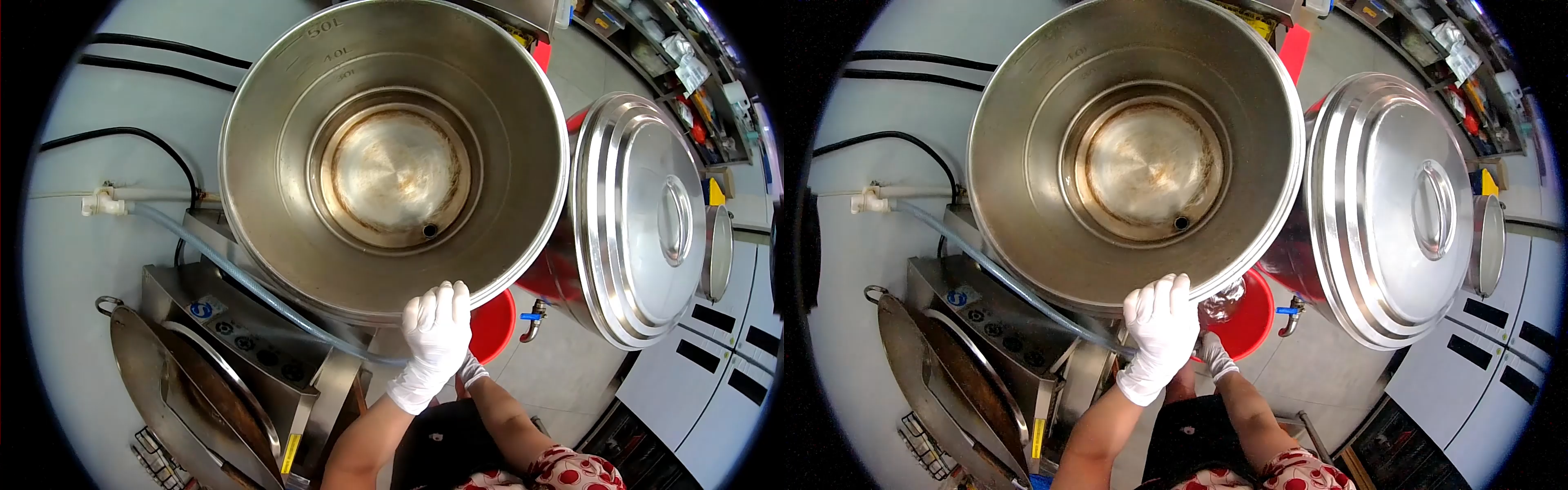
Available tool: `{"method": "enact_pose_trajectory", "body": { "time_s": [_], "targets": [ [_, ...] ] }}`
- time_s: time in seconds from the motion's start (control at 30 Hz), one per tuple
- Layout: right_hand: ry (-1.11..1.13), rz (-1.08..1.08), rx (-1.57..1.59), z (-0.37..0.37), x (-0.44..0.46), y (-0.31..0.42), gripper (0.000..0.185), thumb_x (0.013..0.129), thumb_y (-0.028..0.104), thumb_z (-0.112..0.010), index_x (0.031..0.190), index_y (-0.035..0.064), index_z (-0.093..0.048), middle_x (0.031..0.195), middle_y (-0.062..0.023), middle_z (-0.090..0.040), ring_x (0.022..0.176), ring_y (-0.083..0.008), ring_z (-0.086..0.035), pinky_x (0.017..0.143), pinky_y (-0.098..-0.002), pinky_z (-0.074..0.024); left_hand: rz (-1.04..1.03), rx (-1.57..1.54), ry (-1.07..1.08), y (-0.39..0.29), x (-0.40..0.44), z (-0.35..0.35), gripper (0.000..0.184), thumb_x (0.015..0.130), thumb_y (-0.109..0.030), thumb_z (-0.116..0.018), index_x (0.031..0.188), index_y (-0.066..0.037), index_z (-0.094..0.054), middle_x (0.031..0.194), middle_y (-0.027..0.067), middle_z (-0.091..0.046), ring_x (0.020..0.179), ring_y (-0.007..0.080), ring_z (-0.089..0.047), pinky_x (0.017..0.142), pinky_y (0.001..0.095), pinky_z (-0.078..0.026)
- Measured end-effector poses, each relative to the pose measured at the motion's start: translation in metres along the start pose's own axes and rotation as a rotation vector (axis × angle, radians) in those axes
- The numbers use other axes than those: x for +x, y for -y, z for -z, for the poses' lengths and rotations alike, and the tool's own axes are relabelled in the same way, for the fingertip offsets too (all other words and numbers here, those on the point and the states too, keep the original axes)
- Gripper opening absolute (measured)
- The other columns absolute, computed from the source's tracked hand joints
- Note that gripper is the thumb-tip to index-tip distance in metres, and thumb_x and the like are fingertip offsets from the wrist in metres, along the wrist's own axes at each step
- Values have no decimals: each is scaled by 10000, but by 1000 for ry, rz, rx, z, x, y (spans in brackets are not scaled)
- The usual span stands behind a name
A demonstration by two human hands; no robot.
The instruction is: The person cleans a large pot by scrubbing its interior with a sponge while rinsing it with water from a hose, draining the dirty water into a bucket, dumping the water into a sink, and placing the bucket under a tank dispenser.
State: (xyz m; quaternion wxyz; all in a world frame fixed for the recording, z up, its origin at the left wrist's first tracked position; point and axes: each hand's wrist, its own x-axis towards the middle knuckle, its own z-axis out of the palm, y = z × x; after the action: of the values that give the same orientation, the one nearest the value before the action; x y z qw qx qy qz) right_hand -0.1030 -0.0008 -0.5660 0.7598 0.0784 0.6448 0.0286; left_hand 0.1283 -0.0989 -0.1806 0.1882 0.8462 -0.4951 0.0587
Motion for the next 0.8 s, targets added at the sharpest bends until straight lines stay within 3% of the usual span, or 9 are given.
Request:
{"method": "enact_pose_trajectory", "body": {
  "time_s": [0.8],
  "targets": [
    [32, 0, -13, 6, 6, -3, 213, 913, 210, -395, 978, 58, -529, 945, -117, -602, 837, -303, -586, 728, -498, -468, -2, -26, 14, 0, -1, 1, 322, 714, -176, -613, 1012, -65, -564, 914, 63, -589, 794, 216, -564, 774, 371, -388]
  ]
}}
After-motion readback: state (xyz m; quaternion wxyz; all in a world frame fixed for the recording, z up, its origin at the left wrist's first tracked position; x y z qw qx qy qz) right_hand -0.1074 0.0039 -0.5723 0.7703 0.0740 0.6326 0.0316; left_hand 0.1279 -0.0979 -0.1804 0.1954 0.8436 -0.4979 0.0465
